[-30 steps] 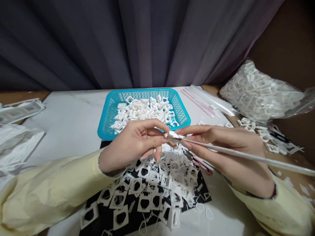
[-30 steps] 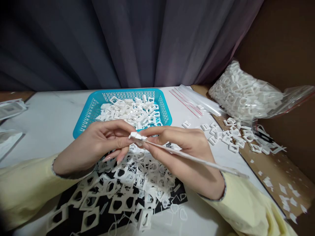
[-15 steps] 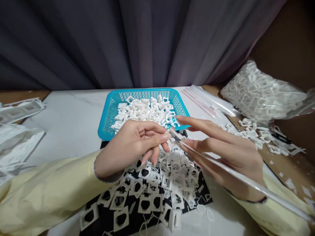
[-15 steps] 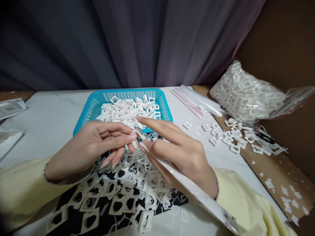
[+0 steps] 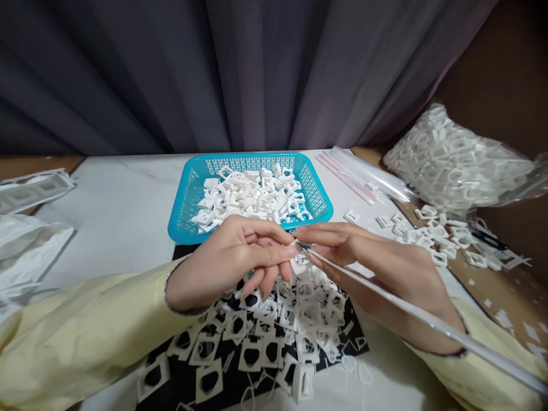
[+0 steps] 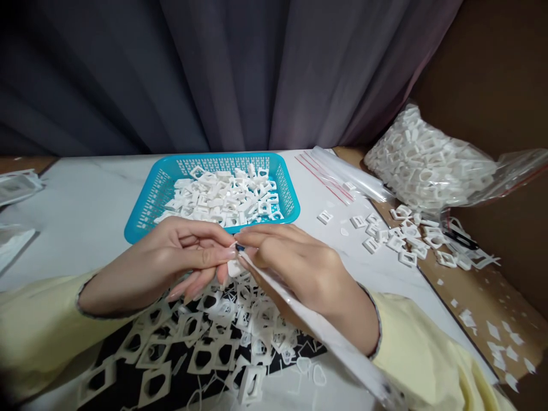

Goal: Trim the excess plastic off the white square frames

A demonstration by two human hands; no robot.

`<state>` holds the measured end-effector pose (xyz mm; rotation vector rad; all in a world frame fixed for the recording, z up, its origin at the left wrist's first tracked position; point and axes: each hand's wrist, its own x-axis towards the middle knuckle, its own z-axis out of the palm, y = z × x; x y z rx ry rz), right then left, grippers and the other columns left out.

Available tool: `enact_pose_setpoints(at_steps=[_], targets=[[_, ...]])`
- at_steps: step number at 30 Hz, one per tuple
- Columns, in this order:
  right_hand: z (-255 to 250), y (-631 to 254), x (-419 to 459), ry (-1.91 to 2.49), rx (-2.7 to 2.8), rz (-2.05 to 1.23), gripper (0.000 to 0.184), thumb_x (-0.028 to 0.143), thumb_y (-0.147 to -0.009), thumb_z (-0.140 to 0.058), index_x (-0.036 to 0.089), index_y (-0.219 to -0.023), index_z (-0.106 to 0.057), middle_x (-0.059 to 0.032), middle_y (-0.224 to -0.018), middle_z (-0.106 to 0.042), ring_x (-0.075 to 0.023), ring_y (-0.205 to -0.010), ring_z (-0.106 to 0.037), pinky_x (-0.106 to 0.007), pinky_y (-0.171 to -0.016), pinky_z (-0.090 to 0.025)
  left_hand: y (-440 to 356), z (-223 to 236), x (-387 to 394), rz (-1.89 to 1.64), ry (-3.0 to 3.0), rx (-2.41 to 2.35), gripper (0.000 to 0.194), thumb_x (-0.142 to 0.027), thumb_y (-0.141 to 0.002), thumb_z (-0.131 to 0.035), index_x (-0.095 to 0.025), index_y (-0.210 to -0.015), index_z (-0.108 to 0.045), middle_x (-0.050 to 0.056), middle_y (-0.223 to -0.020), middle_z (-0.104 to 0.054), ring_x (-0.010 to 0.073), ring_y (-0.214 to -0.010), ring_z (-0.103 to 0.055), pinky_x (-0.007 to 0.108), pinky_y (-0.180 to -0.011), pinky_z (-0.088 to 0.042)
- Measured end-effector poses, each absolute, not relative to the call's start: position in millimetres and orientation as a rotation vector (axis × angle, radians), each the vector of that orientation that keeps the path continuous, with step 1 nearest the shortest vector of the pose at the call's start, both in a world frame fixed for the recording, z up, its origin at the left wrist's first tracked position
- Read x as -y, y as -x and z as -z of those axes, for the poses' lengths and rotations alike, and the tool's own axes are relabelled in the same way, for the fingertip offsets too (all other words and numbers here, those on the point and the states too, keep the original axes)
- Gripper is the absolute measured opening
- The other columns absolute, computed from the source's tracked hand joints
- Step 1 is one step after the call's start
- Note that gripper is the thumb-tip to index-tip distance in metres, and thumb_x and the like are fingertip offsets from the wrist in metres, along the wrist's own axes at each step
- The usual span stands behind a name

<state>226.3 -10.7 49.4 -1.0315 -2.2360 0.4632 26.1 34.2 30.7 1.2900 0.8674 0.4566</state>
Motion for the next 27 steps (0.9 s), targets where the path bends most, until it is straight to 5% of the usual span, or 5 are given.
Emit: enact_pose_setpoints(at_steps=[21, 27], targets=[[-41, -222, 13, 1.084, 2.186, -0.4, 0.015, 0.004, -0.083, -0.052, 0.019, -0.081, -0.05, -0.0053, -0.104, -0.066, -0.0109, -0.099, -0.061, -0.023, -0.085, -0.051, -30, -27, -34, -0.52, -1.215, -0.866, 0.014, -0.023, -0.08, -0.062, -0.013, -0.069, -0.064, -0.002, -0.053, -0.065, 0.0023, -0.033, -0.047, 0.015, -0.037, -0.035], [-23, -211, 18, 1.089, 2.091, -0.24, 0.014, 0.004, -0.083, -0.05, 0.018, -0.083, -0.049, -0.0076, -0.108, -0.065, -0.0147, -0.104, -0.059, -0.028, -0.088, -0.05, -31, -26, -35, -0.573, -1.196, -0.873, 0.012, -0.021, -0.079, -0.062, -0.013, -0.071, -0.063, -0.002, -0.055, -0.064, 0.002, -0.032, -0.046, 0.013, -0.035, -0.038]])
